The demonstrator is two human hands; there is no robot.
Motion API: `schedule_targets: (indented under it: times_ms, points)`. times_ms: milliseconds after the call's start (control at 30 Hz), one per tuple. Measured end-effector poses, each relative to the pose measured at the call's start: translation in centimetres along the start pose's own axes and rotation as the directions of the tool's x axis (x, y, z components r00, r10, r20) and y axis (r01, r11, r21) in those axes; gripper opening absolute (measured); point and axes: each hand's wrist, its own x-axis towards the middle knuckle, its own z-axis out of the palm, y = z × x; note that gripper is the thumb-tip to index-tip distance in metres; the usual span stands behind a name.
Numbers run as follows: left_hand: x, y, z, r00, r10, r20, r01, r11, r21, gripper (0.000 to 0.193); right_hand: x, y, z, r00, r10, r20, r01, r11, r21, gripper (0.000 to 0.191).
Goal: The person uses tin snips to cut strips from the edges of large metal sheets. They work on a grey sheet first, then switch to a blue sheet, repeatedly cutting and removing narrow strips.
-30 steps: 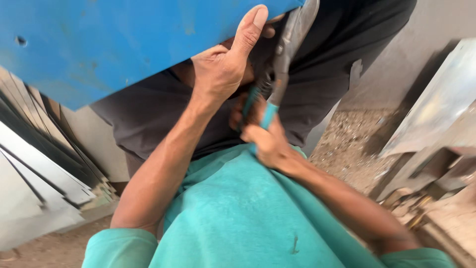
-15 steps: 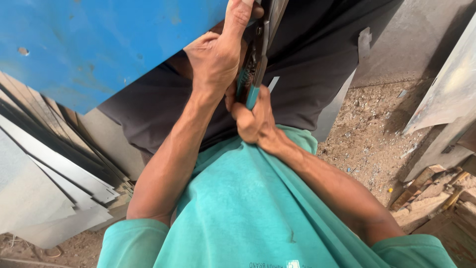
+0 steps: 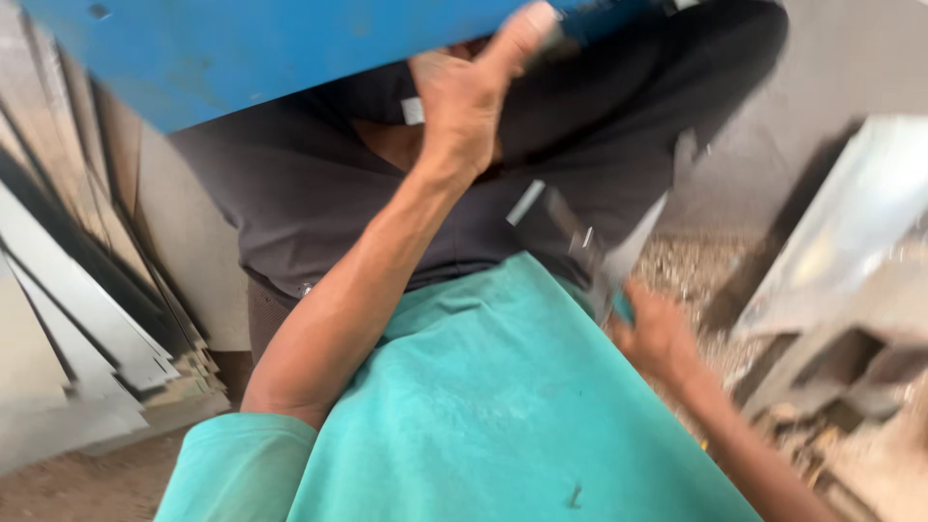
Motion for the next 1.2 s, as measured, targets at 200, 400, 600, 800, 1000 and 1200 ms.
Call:
schedule_targets:
  times_ms: [200, 400, 600, 800, 1000, 1200]
  points:
    - [-0.4, 3.0, -1.0, 0.978, -0.033, 0.205, -0.059, 0.902, 0.428, 0.018, 1.7, -6.0, -5.7, 0.794, 0.321, 0.516, -0.109, 0.911, -0.398, 0.042]
    - [-4.2, 12.2, -3.5, 0.886, 0.226, 0.404, -0.463, 0.421, 0.78, 0.033, 10.6, -12.9, -8.5, 0.763, -0.579, -0.286, 0.606, 0.796, 0.006, 0.031]
    - [2.2, 22.2, -13.7, 0.866, 0.484, -0.127, -0.151, 0.494, 0.856, 0.06, 13.7, -10.8, -8.7, 0.709, -0.389, -0.589, 0.586, 0.789, 0.185, 0.028]
    - [6.1, 24.4, -14.2, 0.999, -0.045, 0.019, 0.03, 0.877, 0.48, 0.041, 17.1, -11.5, -15.3, 0.946, 0.075, -0.316, 0.324, -0.211, 0.922, 0.027]
    - [-2.3, 27.8, -18.2, 0.998, -0.036, -0.043, 0.053, 0.871, 0.489, 0.019, 16.7, -10.2, -12.1, 0.879, 0.23, -0.418, 0.462, -0.192, 0.866, 0.015]
    - [-13.6, 30.3, -30.8, 0.828, -0.226, -0.514, 0.463, 0.792, 0.397, 0.062, 9.6, -15.8, -3.7, 0.912, 0.233, -0.337, 0.369, -0.108, 0.923, 0.028]
